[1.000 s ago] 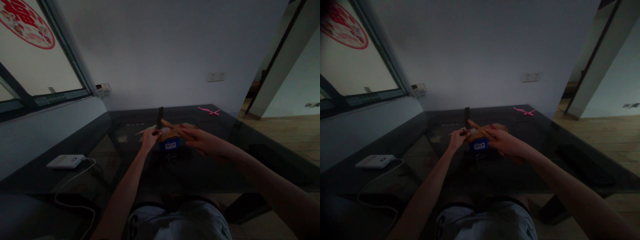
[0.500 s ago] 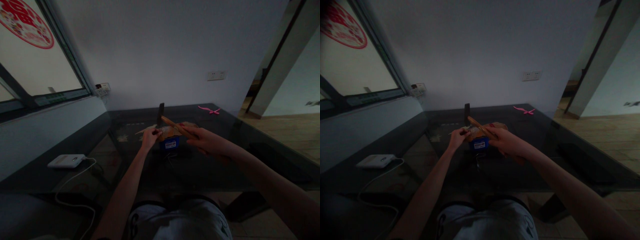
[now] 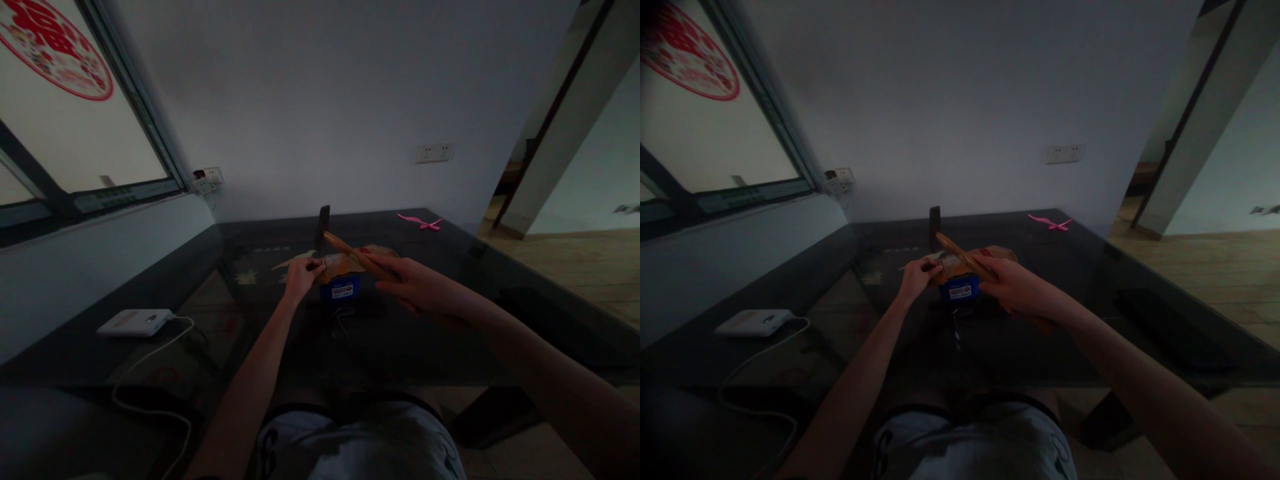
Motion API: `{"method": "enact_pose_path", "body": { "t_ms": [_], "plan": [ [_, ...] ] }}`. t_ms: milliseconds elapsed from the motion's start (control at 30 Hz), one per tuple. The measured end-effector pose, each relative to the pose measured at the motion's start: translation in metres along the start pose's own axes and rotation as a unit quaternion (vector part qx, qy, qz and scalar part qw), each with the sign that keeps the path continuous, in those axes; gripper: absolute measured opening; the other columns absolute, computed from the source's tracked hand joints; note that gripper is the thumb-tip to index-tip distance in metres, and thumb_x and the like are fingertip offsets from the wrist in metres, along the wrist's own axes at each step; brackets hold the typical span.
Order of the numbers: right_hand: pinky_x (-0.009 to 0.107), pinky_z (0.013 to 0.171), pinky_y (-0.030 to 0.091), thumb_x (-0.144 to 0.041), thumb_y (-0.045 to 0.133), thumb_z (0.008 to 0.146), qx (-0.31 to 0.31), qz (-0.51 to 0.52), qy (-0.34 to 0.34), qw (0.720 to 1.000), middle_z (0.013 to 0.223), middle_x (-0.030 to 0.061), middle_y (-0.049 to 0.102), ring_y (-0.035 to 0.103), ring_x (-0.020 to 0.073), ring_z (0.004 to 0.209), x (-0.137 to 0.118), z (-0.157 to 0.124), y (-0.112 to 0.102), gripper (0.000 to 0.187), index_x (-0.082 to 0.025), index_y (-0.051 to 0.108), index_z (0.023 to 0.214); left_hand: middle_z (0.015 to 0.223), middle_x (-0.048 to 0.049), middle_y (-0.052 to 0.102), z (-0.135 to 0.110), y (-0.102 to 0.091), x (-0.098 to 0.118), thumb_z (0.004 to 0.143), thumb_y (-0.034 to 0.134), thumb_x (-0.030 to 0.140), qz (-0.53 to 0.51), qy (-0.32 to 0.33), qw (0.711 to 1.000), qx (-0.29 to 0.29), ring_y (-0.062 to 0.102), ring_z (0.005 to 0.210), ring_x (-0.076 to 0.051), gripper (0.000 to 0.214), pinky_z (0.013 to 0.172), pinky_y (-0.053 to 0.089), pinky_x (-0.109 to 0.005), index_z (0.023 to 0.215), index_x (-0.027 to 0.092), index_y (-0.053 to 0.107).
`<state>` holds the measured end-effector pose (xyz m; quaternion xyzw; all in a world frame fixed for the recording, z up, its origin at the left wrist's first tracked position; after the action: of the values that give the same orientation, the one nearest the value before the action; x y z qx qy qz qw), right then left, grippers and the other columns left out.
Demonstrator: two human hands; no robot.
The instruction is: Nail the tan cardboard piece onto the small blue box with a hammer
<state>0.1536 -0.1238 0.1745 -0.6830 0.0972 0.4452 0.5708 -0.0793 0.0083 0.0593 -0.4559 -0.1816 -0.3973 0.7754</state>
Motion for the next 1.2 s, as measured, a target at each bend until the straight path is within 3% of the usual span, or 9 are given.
{"method": "enact_pose_path", "body": {
  "t_ms": [167, 400, 567, 767, 1200],
  "plan": [
    [0.017, 0.032, 0.036, -0.013, 0.048, 0.082, -0.002, 0.038, 0.034, 0.999, 0.058, -0.0061, 0.048, 0.043, 0.0051, 0.034, 0.011, 0.002, 0.005, 0.062, -0.016, 0.031, 0.142, 0.080, -0.0046, 0.071, -0.001, 0.001, 0.001, 0.075, 0.066, 0.025, 0.016, -0.010, 1.000, -0.006, 0.066, 0.073, -0.017, 0.011, 0.070, 0.049, -0.027, 0.081, 0.016, 0.069],
    [0.017, 0.031, 0.036, -0.010, 0.050, 0.080, 0.027, 0.042, 0.008, 0.999, 0.059, -0.0046, 0.051, 0.042, 0.0043, 0.033, 0.011, -0.002, -0.001, 0.060, -0.015, 0.039, 0.139, 0.080, -0.0055, 0.071, -0.001, 0.006, 0.004, 0.076, 0.065, 0.028, 0.025, -0.002, 1.000, 0.009, 0.066, 0.073, -0.017, 0.013, 0.069, 0.049, -0.027, 0.082, 0.017, 0.069],
    [0.017, 0.029, 0.038, -0.011, 0.049, 0.081, 0.027, 0.038, 0.005, 0.999, 0.055, -0.0070, 0.044, 0.043, 0.0057, 0.033, 0.005, -0.003, -0.003, 0.064, -0.017, 0.032, 0.143, 0.080, -0.0059, 0.071, 0.002, 0.009, 0.002, 0.077, 0.065, 0.032, 0.057, 0.000, 0.998, 0.022, 0.065, 0.072, -0.017, 0.017, 0.069, 0.048, -0.027, 0.081, 0.016, 0.070],
    [0.017, 0.027, 0.037, -0.010, 0.049, 0.080, 0.011, 0.039, 0.030, 0.999, 0.057, -0.0041, 0.050, 0.044, 0.0059, 0.032, 0.017, 0.005, 0.006, 0.062, -0.015, 0.037, 0.140, 0.081, -0.0071, 0.072, 0.002, 0.011, 0.000, 0.077, 0.065, 0.031, 0.066, -0.006, 0.998, 0.013, 0.065, 0.074, -0.019, 0.016, 0.068, 0.048, -0.027, 0.082, 0.017, 0.071],
    [0.016, 0.031, 0.035, -0.013, 0.051, 0.080, 0.028, 0.066, 0.028, 0.997, 0.060, -0.0046, 0.053, 0.042, 0.0046, 0.034, 0.019, -0.003, 0.002, 0.066, -0.018, 0.033, 0.142, 0.080, -0.0063, 0.071, 0.000, 0.010, 0.002, 0.080, 0.062, 0.033, 0.099, 0.014, 0.995, 0.015, 0.064, 0.073, -0.018, 0.020, 0.069, 0.046, -0.027, 0.082, 0.016, 0.070]
  ]
}}
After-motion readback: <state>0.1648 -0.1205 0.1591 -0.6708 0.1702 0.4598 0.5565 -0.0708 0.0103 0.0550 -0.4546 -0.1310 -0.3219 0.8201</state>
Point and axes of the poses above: each hand's wrist, its own z-axis towards the middle knuckle, its own y-axis out of the palm, x = y × z, the point moved 1 cm from there along z, towards the middle knuckle
